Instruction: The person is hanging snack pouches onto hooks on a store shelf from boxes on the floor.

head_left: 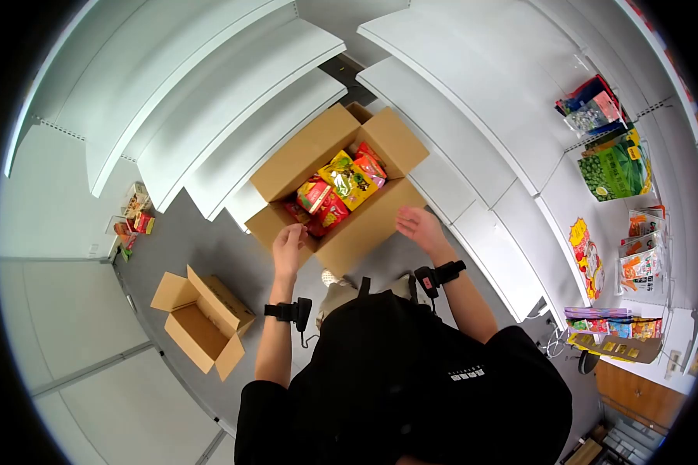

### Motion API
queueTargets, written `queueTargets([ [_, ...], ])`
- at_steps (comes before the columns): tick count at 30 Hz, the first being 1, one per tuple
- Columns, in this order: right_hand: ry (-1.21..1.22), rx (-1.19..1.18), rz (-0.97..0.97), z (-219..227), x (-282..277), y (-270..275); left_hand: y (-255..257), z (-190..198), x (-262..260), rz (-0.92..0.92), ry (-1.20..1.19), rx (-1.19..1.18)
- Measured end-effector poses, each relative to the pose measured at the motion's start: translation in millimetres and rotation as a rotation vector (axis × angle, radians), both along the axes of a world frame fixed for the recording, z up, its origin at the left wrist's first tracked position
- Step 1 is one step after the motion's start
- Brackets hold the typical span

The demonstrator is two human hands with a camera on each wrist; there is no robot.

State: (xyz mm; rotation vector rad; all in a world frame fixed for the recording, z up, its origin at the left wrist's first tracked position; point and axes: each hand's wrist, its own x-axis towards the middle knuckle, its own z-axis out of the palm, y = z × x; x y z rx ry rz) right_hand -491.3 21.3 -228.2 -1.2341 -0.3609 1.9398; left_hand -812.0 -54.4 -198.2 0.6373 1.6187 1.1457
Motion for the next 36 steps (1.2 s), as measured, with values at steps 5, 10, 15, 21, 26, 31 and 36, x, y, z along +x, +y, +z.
queueTargets([
  [5,0.083,-0.192,-0.026,-46.2,-66.8,6.7,1.5,-5.0,-40.4,-0.027,-0.018,-0.034],
  [10,0.126,-0.336,-0.079,-64.6,-91.8,29.0,15.3,-11.6,-61.0,-0.038,-0.032,-0.056],
  [15,-0.033,-0.432,-0.033,-95.2,-95.2,74.3,28.9,-12.8,-69.9,0.045,-0.029,-0.099],
  [21,-0.145,-0.547,-0.089,-182.8,-105.1,147.1,42.0,-20.7,-75.4,0.165,-0.024,-0.21],
  [26,-0.068,-0.66,-0.041,-264.8,-109.1,198.2,67.9,-25.0,-54.9,0.226,-0.028,-0.382],
  [31,-0.088,-0.887,-0.191,-302.8,-113.3,230.3,85.6,-25.9,-30.2,0.196,0.014,-0.494],
  [36,0.08,-0.791,-0.3,-353.0,-110.8,220.9,89.9,-18.2,-9.7,0.196,0.026,-0.58],
])
